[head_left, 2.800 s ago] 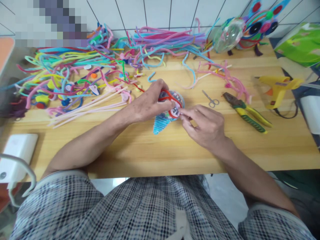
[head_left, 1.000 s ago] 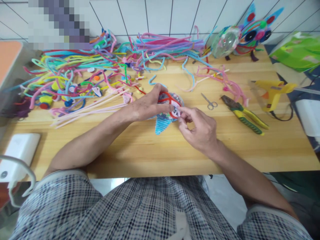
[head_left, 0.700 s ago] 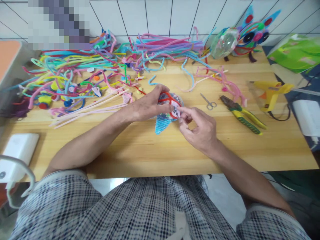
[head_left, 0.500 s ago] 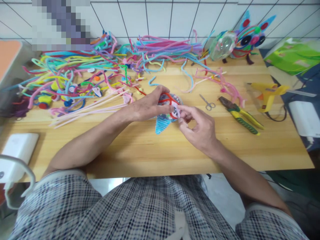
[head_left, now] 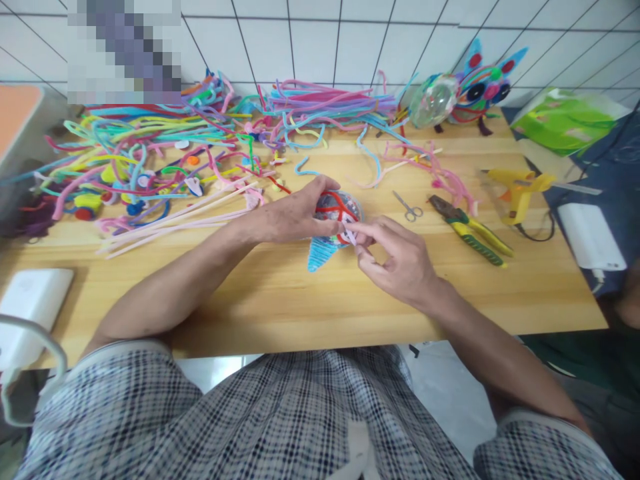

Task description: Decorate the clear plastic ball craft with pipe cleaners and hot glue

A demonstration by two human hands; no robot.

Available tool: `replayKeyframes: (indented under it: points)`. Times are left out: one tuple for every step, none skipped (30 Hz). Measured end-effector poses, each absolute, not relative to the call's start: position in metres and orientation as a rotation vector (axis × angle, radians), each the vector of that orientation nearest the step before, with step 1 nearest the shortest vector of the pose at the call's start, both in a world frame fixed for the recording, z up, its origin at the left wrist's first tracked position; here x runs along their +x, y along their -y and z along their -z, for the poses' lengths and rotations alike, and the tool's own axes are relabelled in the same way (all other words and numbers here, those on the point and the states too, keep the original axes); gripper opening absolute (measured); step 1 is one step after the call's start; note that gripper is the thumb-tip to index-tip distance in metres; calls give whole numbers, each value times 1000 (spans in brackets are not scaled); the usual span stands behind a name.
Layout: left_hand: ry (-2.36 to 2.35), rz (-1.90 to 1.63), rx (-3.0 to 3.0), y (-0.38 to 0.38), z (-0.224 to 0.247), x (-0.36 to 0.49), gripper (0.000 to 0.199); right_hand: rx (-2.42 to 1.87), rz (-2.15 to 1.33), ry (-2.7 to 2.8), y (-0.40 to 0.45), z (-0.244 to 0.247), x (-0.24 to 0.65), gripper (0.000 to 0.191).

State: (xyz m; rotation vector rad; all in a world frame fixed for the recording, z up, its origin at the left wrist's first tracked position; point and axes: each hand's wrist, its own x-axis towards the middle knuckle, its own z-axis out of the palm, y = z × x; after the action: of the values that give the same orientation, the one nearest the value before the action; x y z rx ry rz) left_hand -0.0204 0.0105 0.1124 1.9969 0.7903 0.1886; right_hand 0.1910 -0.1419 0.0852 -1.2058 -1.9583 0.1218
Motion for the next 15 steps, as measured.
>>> replayKeyframes:
  points:
    - [-776, -191, 2004, -10, -113, -20, 80, -1218, -128, 1968, 144, -86, 193, 43]
    - [-762, -198, 2011, -10, -113, -20, 77, -1241, -138, 1964, 148, -86, 197, 41]
    - [-749, -202, 2018, -9, -113, -20, 75, -1274, -149, 1942, 152, -85, 203, 38]
    - [-740, -208, 2027, -9, -112, -20, 73, -1320, -161, 1902, 157, -82, 211, 35]
    - [-737, -215, 2039, -9, -111, -21, 71, -1379, -175, 1841, 162, -79, 223, 32]
    - [-737, -222, 2055, -9, -109, -22, 70, -1444, -187, 1762, 169, -74, 237, 28]
    - [-743, -232, 2071, -10, -107, -23, 69, -1513, -199, 1665, 175, -69, 256, 25]
    - [-744, -237, 2089, -12, -104, -24, 69, -1577, -205, 1558, 181, -63, 278, 22]
    - [-738, -251, 2099, -13, -101, -25, 69, -1628, -196, 1456, 187, -59, 303, 18]
    - [-719, -271, 2096, -15, -98, -26, 68, -1668, -157, 1364, 192, -55, 330, 15]
    - [-693, -288, 2091, -17, -95, -26, 67, -1690, -87, 1290, 196, -52, 358, 11]
    - [-669, -295, 2088, -19, -93, -27, 67, -1704, 0, 1255, 197, -51, 385, 11]
    - [-660, -291, 2087, -20, -92, -27, 68, -1734, 34, 1293, 197, -52, 411, 18]
    - [-660, -278, 2087, -20, -92, -27, 70, -1749, 102, 1266, 194, -52, 433, 28]
    - [-668, -260, 2088, -20, -92, -26, 73, -1757, 152, 1247, 188, -54, 452, 37]
